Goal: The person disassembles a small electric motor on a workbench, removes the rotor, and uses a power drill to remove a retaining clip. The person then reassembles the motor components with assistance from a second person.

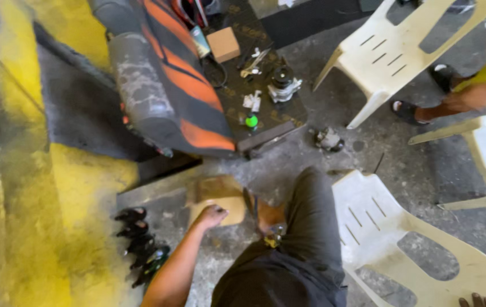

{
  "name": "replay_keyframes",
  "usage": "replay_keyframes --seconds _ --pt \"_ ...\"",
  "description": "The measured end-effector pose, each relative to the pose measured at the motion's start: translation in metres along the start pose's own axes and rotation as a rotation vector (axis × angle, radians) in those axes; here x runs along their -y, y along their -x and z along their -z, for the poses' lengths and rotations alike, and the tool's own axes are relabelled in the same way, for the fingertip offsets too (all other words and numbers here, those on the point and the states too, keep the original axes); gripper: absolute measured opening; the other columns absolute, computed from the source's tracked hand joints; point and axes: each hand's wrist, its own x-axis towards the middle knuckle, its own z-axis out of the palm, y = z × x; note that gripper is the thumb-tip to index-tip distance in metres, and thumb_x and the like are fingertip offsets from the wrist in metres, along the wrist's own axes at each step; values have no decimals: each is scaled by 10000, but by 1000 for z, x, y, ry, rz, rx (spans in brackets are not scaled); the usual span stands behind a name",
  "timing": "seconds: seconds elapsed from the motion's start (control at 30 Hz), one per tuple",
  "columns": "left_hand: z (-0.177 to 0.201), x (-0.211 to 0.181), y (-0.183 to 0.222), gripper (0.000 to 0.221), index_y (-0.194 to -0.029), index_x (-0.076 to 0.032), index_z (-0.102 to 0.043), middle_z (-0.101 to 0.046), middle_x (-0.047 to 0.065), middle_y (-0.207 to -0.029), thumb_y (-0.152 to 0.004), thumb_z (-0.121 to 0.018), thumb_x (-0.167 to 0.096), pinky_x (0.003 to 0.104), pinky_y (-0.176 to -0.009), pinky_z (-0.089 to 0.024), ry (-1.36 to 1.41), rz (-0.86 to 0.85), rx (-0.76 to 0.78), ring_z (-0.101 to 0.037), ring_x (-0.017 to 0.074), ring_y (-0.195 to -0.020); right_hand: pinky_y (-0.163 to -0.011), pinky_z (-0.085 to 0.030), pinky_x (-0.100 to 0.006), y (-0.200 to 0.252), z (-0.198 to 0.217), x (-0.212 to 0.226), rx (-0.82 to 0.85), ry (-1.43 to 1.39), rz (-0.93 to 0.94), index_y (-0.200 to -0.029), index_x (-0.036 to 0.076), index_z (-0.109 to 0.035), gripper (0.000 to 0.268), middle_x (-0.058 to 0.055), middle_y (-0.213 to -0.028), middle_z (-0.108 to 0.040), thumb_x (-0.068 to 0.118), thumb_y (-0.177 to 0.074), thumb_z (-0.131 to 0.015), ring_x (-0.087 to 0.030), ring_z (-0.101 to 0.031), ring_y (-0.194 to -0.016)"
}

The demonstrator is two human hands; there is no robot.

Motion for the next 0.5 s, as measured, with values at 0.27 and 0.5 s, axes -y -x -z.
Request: replay_keyframes --seconds 0.27,0.5 --pt "6 -56 -50 606 -1157 -21 -722 -699 247 -1177 -911 -664 -571 467 -972 -526 -184 -189 -163 -660 389 -1138 -1075 -506 -433 -15 -10 37 128 -186 21 -1461 196 -518 676 -120 -1418 -580 482 -873 -689 -313 -560 -1309" --pt "-1 -122 -137 508 -1090 -98 -750 -742 196 -1130 -898 -647 -558 449 -936 -552 -142 -249 -82 -706 363 -1078 -1034 -554 -426 -155 80 104 -146 -364 239 -1427 154 -586 675 -149 -1346 -685 482 -855 -732 -333 -662 -1239"
